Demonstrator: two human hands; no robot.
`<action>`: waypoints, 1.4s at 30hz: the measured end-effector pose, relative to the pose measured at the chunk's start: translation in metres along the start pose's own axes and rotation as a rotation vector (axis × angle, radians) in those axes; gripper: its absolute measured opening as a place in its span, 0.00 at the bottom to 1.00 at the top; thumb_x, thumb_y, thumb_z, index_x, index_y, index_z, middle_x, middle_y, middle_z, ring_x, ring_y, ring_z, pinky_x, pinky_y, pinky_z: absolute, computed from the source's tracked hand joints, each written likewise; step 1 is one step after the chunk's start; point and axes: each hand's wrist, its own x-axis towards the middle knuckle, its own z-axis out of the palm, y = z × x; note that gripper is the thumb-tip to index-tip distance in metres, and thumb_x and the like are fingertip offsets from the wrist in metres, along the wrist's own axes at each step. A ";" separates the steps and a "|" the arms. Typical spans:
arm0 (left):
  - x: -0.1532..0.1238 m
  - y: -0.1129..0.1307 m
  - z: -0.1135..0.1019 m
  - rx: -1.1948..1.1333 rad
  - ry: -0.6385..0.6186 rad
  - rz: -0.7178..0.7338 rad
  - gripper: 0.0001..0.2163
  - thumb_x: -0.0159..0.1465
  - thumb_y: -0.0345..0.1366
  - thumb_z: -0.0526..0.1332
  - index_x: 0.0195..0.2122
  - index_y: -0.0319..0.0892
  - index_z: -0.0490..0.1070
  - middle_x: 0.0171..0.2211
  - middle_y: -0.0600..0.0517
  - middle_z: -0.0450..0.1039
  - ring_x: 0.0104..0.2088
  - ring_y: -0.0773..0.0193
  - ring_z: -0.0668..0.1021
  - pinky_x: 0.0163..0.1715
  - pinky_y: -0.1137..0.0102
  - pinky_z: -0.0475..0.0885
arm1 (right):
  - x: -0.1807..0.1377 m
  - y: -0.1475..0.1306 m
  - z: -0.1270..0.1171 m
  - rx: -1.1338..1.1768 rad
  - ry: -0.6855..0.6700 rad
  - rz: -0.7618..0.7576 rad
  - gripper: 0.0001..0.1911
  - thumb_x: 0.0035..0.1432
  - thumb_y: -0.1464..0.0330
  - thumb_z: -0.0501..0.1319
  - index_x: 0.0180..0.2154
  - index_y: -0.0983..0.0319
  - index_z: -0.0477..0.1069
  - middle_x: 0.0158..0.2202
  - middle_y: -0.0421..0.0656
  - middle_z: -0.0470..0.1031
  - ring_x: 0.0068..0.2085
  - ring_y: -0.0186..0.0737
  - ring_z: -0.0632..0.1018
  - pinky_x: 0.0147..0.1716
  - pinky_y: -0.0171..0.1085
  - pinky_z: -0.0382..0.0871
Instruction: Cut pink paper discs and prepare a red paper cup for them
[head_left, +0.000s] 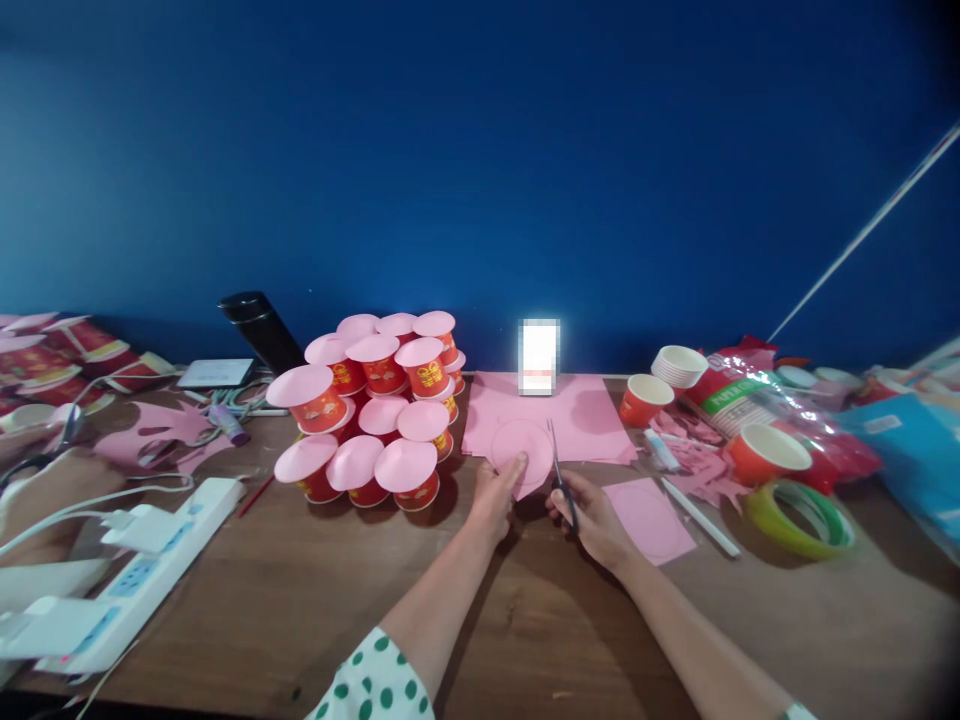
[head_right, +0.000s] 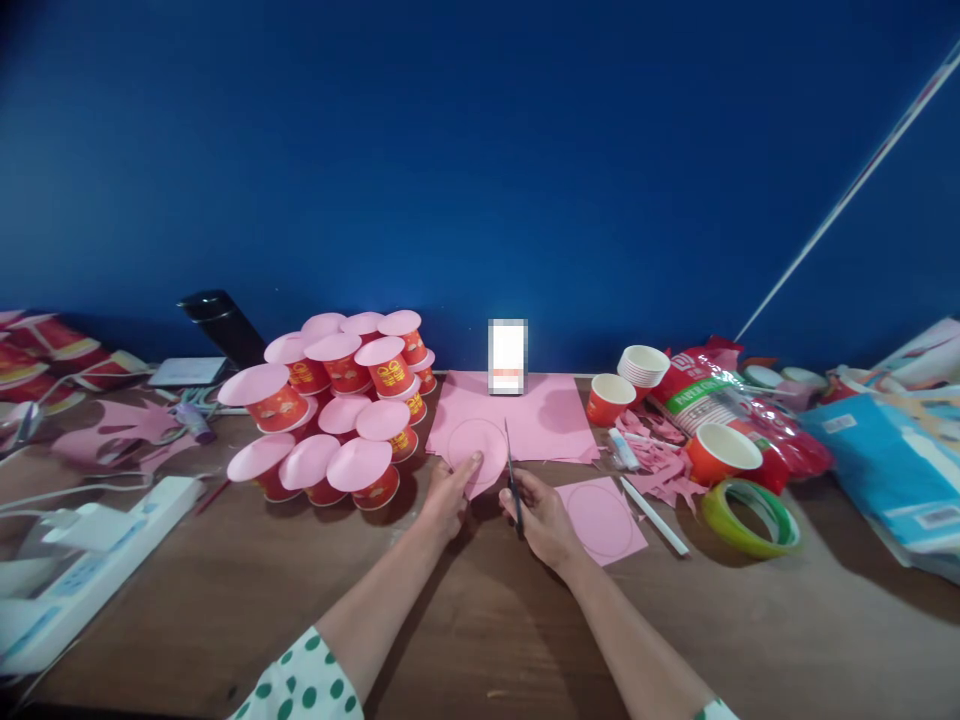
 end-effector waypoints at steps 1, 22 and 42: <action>0.000 0.000 0.000 -0.002 0.004 -0.003 0.21 0.46 0.42 0.70 0.37 0.34 0.72 0.30 0.43 0.77 0.30 0.58 0.79 0.33 0.65 0.73 | 0.000 0.000 0.000 -0.003 -0.003 0.002 0.22 0.55 0.57 0.60 0.49 0.61 0.68 0.28 0.41 0.71 0.26 0.33 0.70 0.19 0.29 0.62; -0.002 0.002 0.001 -0.015 -0.002 -0.028 0.20 0.45 0.41 0.70 0.35 0.35 0.72 0.32 0.43 0.78 0.30 0.60 0.79 0.33 0.67 0.73 | 0.001 0.000 0.000 -0.027 0.023 -0.001 0.24 0.53 0.55 0.60 0.48 0.62 0.68 0.27 0.42 0.72 0.25 0.34 0.71 0.17 0.29 0.63; -0.004 0.005 0.003 -0.031 -0.018 -0.008 0.20 0.44 0.41 0.70 0.35 0.34 0.73 0.32 0.42 0.78 0.31 0.58 0.79 0.33 0.67 0.72 | 0.000 -0.006 0.001 -0.034 0.031 0.025 0.24 0.52 0.54 0.61 0.45 0.62 0.69 0.25 0.40 0.69 0.24 0.32 0.69 0.16 0.28 0.60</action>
